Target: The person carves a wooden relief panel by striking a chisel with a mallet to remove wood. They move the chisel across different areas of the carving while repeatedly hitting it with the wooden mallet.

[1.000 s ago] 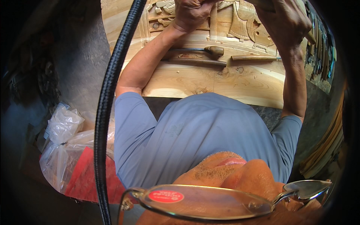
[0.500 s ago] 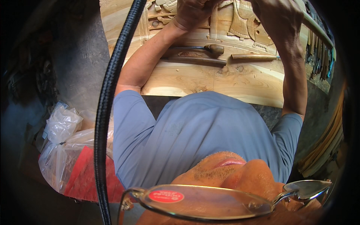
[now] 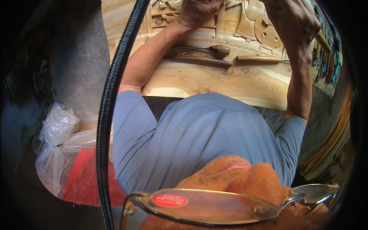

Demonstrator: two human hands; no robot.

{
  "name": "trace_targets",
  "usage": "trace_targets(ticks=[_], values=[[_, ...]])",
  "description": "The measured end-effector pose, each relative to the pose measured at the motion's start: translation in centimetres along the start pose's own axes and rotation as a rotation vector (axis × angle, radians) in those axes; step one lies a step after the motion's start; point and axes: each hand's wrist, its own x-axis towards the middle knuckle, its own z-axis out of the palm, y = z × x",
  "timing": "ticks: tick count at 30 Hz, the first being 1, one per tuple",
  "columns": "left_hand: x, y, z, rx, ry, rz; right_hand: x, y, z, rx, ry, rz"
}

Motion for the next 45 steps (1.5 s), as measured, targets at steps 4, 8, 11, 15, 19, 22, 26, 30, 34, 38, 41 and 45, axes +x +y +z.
trace_targets(ticks=[4, 8, 11, 15, 19, 22, 26, 30, 34, 38, 41, 45], values=[[-0.1, -0.4, 0.1, -0.043, 0.0, 0.03, -0.1, 0.0, 0.0, 0.005, 0.01, 0.002], [-0.3, -0.7, 0.1, -0.065, 0.003, 0.042, -0.2, -0.1, 0.2, 0.012, 0.015, 0.003], [-0.2, -1.1, 0.1, -0.061, -0.002, 0.083, -0.1, -0.1, 0.2, 0.01, 0.014, 0.003], [0.2, -0.3, -0.1, 0.039, -0.015, 0.152, -0.4, 0.2, 0.3, -0.003, 0.004, -0.004], [0.0, 0.4, -0.3, 0.084, -0.029, 0.115, -0.7, -0.1, 0.5, -0.019, -0.021, -0.019], [-0.3, 1.1, -0.5, 0.139, -0.046, 0.057, -1.2, -0.5, 1.0, -0.078, -0.104, -0.062], [-0.3, 0.4, -0.6, 0.034, -0.058, 0.009, -0.9, -0.1, 0.3, 0.06, 0.012, -0.001], [-0.2, -0.4, 0.0, -0.09, 0.005, 0.07, 0.0, -0.5, -0.6, 0.005, 0.009, 0.027], [-0.8, -1.7, 0.9, -0.282, 0.056, 0.011, -0.9, 0.6, -0.2, 0.05, 0.015, 0.024], [-0.3, 0.0, -0.2, -0.073, -0.007, -0.07, -1.4, 0.0, 0.4, 0.134, 0.085, 0.099], [-0.3, -0.3, 0.1, -0.043, 0.007, 0.028, -1.4, 0.2, 0.7, 0.113, 0.123, 0.09], [-0.1, 0.3, -0.3, 0.02, -0.014, 0.031, -1.1, -0.2, 0.4, 0.097, 0.099, 0.105]])
